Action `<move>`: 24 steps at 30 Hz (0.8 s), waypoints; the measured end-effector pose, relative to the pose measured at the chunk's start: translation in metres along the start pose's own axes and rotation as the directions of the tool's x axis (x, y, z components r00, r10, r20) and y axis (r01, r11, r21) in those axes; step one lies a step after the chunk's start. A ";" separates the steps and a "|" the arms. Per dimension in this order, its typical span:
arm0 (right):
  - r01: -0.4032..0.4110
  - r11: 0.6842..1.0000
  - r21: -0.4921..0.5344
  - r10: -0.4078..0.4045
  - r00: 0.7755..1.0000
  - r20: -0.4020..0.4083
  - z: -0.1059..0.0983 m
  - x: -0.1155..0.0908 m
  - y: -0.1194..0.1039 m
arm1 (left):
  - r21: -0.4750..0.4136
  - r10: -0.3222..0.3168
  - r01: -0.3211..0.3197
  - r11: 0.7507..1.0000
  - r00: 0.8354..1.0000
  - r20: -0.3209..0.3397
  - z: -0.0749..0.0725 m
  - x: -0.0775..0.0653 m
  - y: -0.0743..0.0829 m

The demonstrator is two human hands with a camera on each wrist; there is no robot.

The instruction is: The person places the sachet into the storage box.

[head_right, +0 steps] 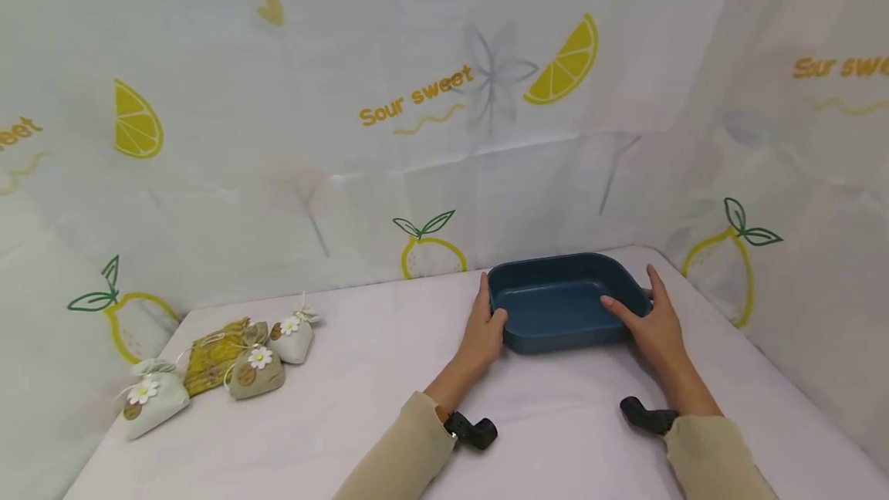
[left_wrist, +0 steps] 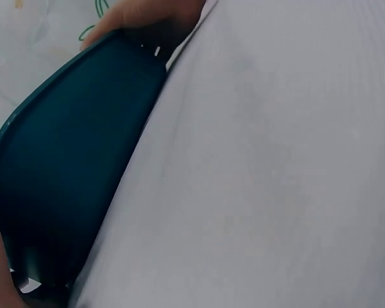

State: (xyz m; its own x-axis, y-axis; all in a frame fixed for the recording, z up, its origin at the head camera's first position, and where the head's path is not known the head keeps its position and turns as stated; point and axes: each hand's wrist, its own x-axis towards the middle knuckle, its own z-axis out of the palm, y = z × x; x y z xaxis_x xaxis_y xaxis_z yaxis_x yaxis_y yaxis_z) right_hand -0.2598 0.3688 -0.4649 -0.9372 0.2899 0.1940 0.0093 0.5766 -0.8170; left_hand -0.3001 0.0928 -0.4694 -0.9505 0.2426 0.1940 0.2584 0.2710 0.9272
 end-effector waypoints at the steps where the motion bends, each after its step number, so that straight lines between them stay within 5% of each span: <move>1: 0.010 1.000 -0.013 -0.010 1.000 0.022 0.001 0.000 -0.001 | 0.000 0.007 -0.007 1.000 1.000 0.007 -0.003 0.000 -0.002; 7: 0.016 1.000 -0.013 -0.014 0.995 0.098 0.013 -0.002 -0.012 | -0.015 0.022 -0.022 1.000 1.000 0.015 -0.017 -0.003 -0.009; 14: 0.039 0.999 -0.028 -0.035 0.991 0.126 0.026 -0.001 -0.021 | 0.015 -0.061 0.060 0.998 0.998 0.005 -0.034 -0.010 -0.015; 24: 0.069 0.997 -0.023 -0.064 0.982 0.176 0.040 -0.005 -0.034 | 0.020 -0.086 0.085 0.996 0.995 0.052 -0.063 -0.017 -0.016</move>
State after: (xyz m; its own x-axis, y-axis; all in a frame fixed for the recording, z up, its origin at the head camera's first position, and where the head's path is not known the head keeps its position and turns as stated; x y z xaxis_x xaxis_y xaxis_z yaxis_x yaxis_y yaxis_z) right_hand -0.2697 0.3178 -0.4598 -0.9827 0.1131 0.1469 -0.0475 0.6125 -0.7890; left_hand -0.2992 0.0260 -0.4674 -0.9590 0.2664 0.0971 0.1804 0.3091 0.9338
